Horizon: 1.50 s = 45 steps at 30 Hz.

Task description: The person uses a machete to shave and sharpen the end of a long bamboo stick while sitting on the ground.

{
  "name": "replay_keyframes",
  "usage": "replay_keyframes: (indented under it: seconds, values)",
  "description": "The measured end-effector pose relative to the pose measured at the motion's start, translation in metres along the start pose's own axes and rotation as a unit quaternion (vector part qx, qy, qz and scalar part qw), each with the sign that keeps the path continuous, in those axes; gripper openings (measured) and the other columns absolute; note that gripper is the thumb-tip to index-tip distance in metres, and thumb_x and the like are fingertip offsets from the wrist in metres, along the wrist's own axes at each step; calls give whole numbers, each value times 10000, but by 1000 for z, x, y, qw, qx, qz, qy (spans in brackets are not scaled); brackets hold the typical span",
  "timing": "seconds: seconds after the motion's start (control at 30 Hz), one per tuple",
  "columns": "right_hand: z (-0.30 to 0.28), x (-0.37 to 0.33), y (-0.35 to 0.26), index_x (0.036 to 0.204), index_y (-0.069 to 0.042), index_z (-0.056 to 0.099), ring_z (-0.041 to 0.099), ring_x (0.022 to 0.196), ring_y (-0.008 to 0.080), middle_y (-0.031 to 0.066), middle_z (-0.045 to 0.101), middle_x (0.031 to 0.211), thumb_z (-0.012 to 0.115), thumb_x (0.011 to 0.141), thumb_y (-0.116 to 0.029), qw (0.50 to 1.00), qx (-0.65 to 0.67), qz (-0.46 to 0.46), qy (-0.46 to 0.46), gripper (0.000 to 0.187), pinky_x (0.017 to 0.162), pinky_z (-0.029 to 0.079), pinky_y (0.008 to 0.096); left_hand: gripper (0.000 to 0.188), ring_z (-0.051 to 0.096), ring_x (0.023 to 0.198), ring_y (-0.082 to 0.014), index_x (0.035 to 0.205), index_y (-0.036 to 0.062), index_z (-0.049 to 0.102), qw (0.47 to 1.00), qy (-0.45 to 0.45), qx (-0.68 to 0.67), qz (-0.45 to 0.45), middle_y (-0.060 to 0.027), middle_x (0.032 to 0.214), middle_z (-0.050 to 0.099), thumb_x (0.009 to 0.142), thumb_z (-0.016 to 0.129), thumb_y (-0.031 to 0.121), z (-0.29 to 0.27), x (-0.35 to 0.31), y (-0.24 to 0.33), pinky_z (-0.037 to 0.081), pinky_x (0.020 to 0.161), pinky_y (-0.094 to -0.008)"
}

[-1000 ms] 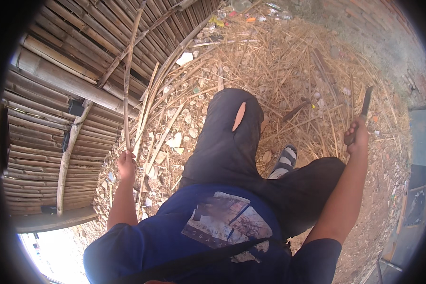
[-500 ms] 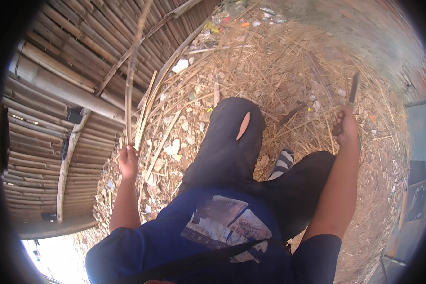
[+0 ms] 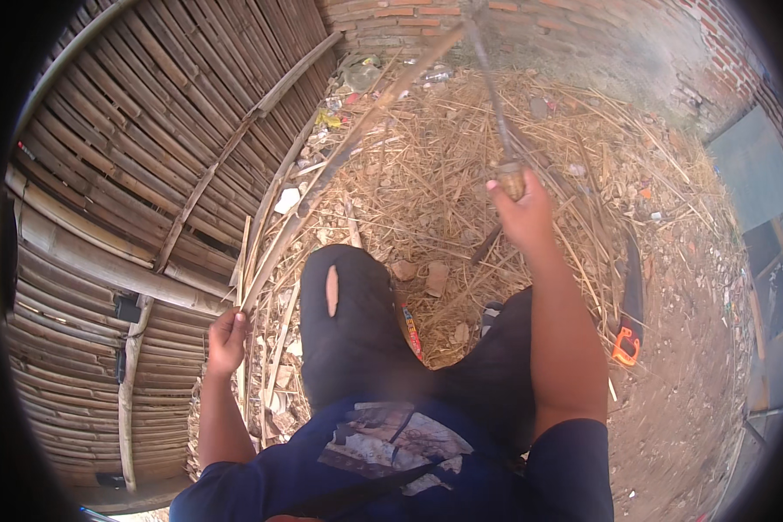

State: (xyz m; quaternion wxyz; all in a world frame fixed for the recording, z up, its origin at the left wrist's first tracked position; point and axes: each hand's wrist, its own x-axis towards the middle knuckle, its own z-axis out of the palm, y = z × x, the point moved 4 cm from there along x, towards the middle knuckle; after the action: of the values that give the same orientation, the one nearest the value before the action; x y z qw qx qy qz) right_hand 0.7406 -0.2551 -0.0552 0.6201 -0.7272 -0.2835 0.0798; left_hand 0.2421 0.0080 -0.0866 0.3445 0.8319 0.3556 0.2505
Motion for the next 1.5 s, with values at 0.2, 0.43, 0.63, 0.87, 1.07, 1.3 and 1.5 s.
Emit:
replay_keyframes:
  seconds: [0.2,0.43,0.63,0.87,1.07,1.3,1.5]
  values:
    - [25,-7,-18,1203,-63,625,576,676,111,25,632,826,731,904,-206,998,-8,-45,-46,348,607,473,307,183,618,633,-256,949,-47,674,987,-10,141,73,-150,713,649,994,579,103,-11,13,81,476,615,-369]
    - [56,-8,-26,1113,-7,618,636,758,274,108,634,849,741,841,-153,981,-38,-186,-48,332,718,502,377,161,617,682,-399,933,-13,691,956,-75,270,86,-198,732,632,955,610,124,-11,41,172,457,605,-449]
    - [63,-18,-25,1093,10,610,579,719,191,109,628,833,723,827,-90,962,-87,-139,-216,305,686,474,349,160,612,607,-348,964,-9,703,950,-135,262,100,-171,672,620,954,626,130,-12,61,219,460,576,-412]
    - [47,-27,-10,1148,-19,619,635,689,295,176,644,774,740,797,-173,957,-116,-76,-255,402,674,491,419,197,634,604,-170,1115,-9,675,950,-225,213,49,-88,684,665,960,633,105,-16,69,241,473,569,-315]
    - [35,-29,15,1202,5,611,626,680,243,151,674,809,731,824,-174,966,-44,-87,-241,436,667,493,390,321,688,925,-203,1233,11,639,956,-119,208,172,-130,1070,708,946,674,151,-26,62,273,522,782,-321]
    - [44,-23,-1,1283,2,567,625,828,113,31,708,1014,721,862,-87,955,-4,16,-297,458,754,505,297,873,552,1290,-321,1510,13,365,881,62,-359,303,-158,1358,577,959,498,677,-44,56,244,431,1068,-467]
    - [68,-15,-8,1224,-16,625,633,813,116,48,705,962,729,835,-137,947,66,28,-313,421,742,503,318,749,595,814,-218,1386,66,533,749,121,-583,290,-55,947,598,972,467,687,-1,80,283,510,782,-380]
